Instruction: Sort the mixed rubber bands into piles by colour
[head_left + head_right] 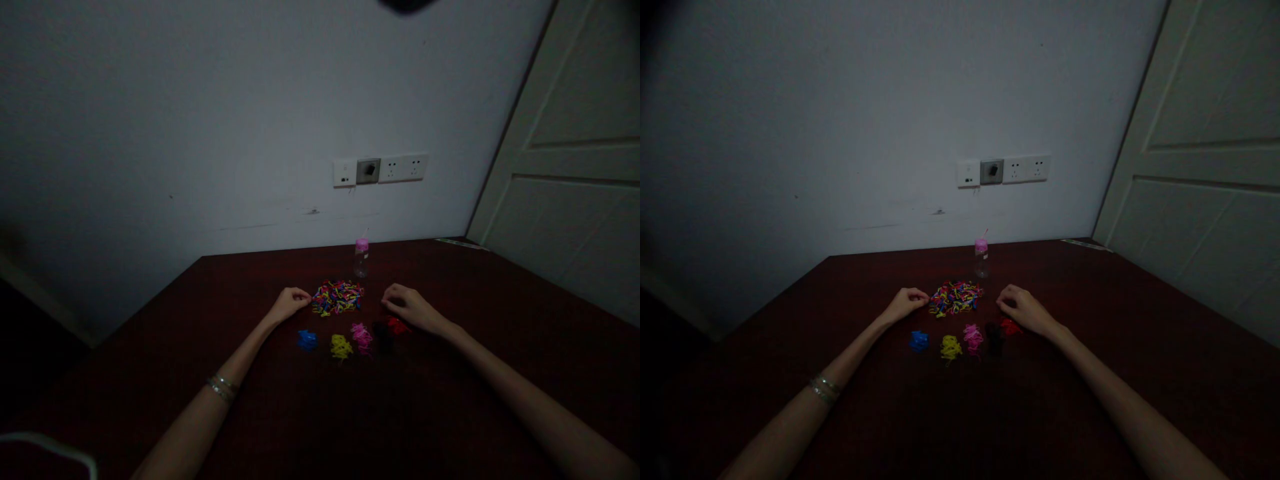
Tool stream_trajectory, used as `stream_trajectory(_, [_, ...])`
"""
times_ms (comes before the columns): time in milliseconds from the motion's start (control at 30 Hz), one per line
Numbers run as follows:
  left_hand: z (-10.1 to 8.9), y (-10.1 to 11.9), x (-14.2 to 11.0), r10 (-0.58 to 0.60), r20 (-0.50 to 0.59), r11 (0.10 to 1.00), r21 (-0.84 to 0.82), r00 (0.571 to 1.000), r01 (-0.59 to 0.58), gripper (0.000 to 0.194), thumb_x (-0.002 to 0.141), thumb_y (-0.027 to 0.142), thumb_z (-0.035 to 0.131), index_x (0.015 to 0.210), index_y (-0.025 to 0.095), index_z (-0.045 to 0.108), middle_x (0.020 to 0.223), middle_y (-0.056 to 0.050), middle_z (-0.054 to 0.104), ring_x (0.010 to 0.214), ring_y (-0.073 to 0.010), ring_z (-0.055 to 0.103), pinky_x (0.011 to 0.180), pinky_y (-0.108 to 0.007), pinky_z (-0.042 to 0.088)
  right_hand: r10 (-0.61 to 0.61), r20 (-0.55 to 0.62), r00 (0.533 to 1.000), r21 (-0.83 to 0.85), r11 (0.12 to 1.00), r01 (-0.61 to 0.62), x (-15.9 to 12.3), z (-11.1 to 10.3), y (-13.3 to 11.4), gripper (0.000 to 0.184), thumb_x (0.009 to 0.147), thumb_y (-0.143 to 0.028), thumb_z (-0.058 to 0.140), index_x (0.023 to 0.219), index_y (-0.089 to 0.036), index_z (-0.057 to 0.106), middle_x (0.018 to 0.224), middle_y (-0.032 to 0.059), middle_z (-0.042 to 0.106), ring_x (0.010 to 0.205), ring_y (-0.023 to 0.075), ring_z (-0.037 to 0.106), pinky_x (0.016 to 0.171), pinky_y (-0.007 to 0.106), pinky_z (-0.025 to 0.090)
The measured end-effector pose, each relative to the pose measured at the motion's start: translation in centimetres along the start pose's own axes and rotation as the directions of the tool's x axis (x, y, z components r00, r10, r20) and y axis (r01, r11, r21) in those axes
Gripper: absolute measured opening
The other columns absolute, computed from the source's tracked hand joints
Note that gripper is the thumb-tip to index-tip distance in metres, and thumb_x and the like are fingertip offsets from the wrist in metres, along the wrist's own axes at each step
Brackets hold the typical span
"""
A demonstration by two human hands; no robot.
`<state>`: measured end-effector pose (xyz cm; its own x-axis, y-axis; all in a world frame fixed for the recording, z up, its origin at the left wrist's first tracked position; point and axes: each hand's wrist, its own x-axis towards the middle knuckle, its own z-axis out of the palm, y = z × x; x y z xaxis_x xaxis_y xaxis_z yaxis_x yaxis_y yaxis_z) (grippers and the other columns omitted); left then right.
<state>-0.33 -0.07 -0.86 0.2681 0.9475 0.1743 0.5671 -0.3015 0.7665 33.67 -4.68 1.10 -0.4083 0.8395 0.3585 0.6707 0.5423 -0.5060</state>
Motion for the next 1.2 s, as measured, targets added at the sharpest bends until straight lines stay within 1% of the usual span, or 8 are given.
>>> stream_trajectory(67, [-0.5,0.0,0.0,0.027,0.073,1.0,0.006,0.997,-0.028,0.028,0.064,0.031,0.06,0.083,0.011,0.069,0.071,-0.004,0.063,0.06,-0.0115,0.052,0.054,-0.02,0.039,0.0,0.015,1.0,-0.008,1.0,0.0,-0.1,-0.1,-0.2,0.022,0.081,-0.032,0.046,0.077,-0.016,0.061,0.086,0.0066,0.058,0.079,0.0167,0.055,0.074,0.032,0.044])
stream_trajectory(133, [-0.9,0.2,-0.1,0.05,0.102,0.998,0.023,0.994,-0.052,0.029,0.062,0.03,0.062,0.084,0.013,0.069,0.07,-0.003,0.061,0.06,-0.0111,0.051,0.054,-0.02,0.038,0.001,0.018,1.0,-0.012,1.0,0.0,-0.1,-0.3,-0.4,0.022,0.081,-0.031,0.045,0.077,-0.017,0.062,0.086,0.0067,0.058,0.078,0.0169,0.055,0.074,0.032,0.044])
stream_trajectory(500, [-0.3,0.7,-0.4,0.075,0.003,0.993,0.095,0.997,-0.075,0.018,0.065,0.027,0.06,0.072,0.013,0.069,0.068,-0.003,0.058,0.06,-0.0112,0.049,0.054,-0.021,0.039,0.017,0.043,0.999,-0.042,0.999,-0.015,-0.2,-0.3,-0.4,0.022,0.081,-0.03,0.045,0.077,-0.016,0.062,0.085,0.0067,0.058,0.076,0.0166,0.055,0.072,0.031,0.044])
stream_trajectory(800, [-1.3,2.0,-0.8,0.122,-0.044,0.98,0.162,0.992,-0.113,0.018,0.067,0.025,0.056,0.071,0.014,0.069,0.072,-0.004,0.06,0.066,-0.0126,0.052,0.06,-0.022,0.04,0.006,0.034,0.999,-0.061,0.998,-0.004,-0.3,-0.3,-0.6,0.023,0.081,-0.03,0.044,0.076,-0.017,0.062,0.085,0.0058,0.058,0.076,0.0163,0.055,0.071,0.03,0.043])
stream_trajectory(867, [-1.8,2.8,-1.6,0.153,-0.022,0.976,0.163,0.988,-0.147,0.017,0.068,0.025,0.055,0.071,0.014,0.069,0.073,-0.004,0.06,0.066,-0.0124,0.052,0.061,-0.022,0.04,0.005,0.032,0.999,-0.057,0.998,-0.003,-0.3,-0.3,-0.4,0.022,0.081,-0.03,0.045,0.077,-0.017,0.062,0.086,0.006,0.058,0.076,0.0163,0.055,0.071,0.03,0.043])
stream_trajectory(967, [-2.7,4.1,-3.4,0.194,0.073,0.969,0.138,0.978,-0.203,0.017,0.069,0.026,0.056,0.071,0.014,0.068,0.072,-0.004,0.058,0.066,-0.0116,0.051,0.06,-0.021,0.039,0.004,0.032,0.999,-0.064,0.998,-0.002,-0.3,-0.3,-0.1,0.022,0.08,-0.03,0.045,0.078,-0.017,0.062,0.087,0.0063,0.058,0.077,0.0165,0.056,0.072,0.03,0.043])
stream_trajectory(1067, [-3.2,5.0,-5.4,0.181,0.159,0.974,0.107,0.971,-0.199,0.018,0.07,0.029,0.057,0.072,0.014,0.068,0.073,-0.004,0.057,0.064,-0.0106,0.051,0.058,-0.02,0.039,0.009,0.04,0.999,-0.064,0.998,-0.007,-0.3,-0.3,-0.1,0.022,0.081,-0.031,0.045,0.078,-0.017,0.062,0.088,0.0065,0.058,0.077,0.0169,0.056,0.072,0.03,0.043])
stream_trajectory(1200, [-3.0,5.4,-7.2,0.142,0.21,0.983,0.082,0.967,-0.162,0.019,0.07,0.03,0.058,0.072,0.014,0.068,0.073,-0.004,0.056,0.064,-0.0101,0.05,0.058,-0.019,0.039,0.013,0.041,0.999,-0.073,0.997,-0.01,-0.4,-0.4,-0.3,0.024,0.081,-0.031,0.044,0.078,-0.017,0.062,0.087,0.0064,0.058,0.076,0.0168,0.056,0.071,0.03,0.043])
